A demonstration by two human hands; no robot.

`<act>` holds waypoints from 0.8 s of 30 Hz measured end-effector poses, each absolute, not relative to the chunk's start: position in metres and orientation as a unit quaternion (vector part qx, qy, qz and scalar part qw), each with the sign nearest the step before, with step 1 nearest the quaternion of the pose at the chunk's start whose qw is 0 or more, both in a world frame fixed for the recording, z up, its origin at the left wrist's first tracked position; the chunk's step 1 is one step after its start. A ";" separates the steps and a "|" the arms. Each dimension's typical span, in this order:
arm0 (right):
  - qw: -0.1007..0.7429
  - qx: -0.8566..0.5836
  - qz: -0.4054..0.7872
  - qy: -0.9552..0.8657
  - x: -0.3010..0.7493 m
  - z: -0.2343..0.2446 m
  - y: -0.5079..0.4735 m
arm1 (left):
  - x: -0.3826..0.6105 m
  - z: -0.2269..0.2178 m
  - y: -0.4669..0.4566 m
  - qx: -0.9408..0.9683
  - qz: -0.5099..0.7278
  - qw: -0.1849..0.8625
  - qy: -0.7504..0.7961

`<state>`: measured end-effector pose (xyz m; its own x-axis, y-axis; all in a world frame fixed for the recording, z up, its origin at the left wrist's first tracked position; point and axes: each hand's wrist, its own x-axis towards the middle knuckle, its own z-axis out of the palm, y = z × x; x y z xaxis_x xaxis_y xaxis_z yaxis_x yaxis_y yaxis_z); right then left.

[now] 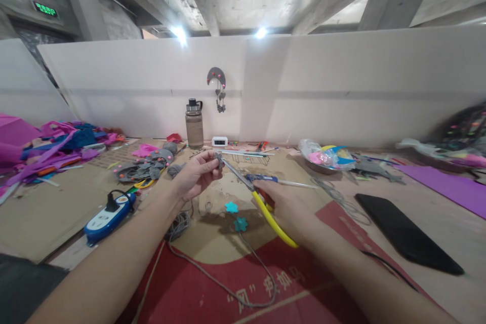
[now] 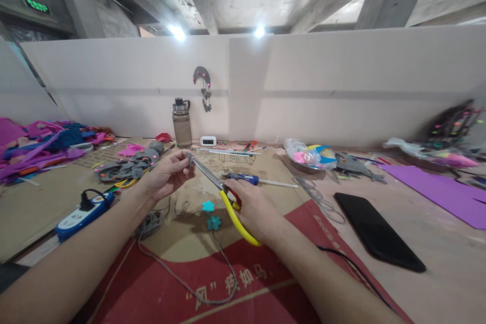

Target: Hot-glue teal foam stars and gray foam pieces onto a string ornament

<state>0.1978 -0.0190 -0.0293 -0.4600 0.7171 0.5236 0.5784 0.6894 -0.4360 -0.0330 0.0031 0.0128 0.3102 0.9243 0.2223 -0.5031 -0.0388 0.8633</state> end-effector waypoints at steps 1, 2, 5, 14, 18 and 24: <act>0.355 -0.379 0.099 -0.849 0.198 -0.030 -0.019 | -0.033 0.013 0.003 0.472 0.545 0.656 0.222; 0.357 -0.377 0.100 -0.849 0.198 -0.030 -0.019 | -0.033 0.013 0.003 0.471 0.546 0.656 0.222; 0.363 -0.372 0.104 -0.848 0.197 -0.030 -0.019 | -0.033 0.012 0.003 0.471 0.548 0.656 0.219; 0.354 -0.371 0.116 -0.850 0.197 -0.027 -0.020 | -0.032 0.011 0.002 0.486 0.539 0.649 0.228; 0.351 -0.372 0.123 -0.850 0.198 -0.027 -0.021 | -0.031 0.009 0.002 0.499 0.521 0.652 0.232; 0.346 -0.386 0.127 -0.846 0.196 -0.026 -0.023 | -0.031 0.009 0.002 0.515 0.541 0.618 0.244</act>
<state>0.1960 -0.0226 -0.0255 -0.4630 0.7405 0.4871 0.5649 0.6700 -0.4816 -0.0307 0.0020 0.0095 0.2954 0.9203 0.2563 -0.4185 -0.1165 0.9007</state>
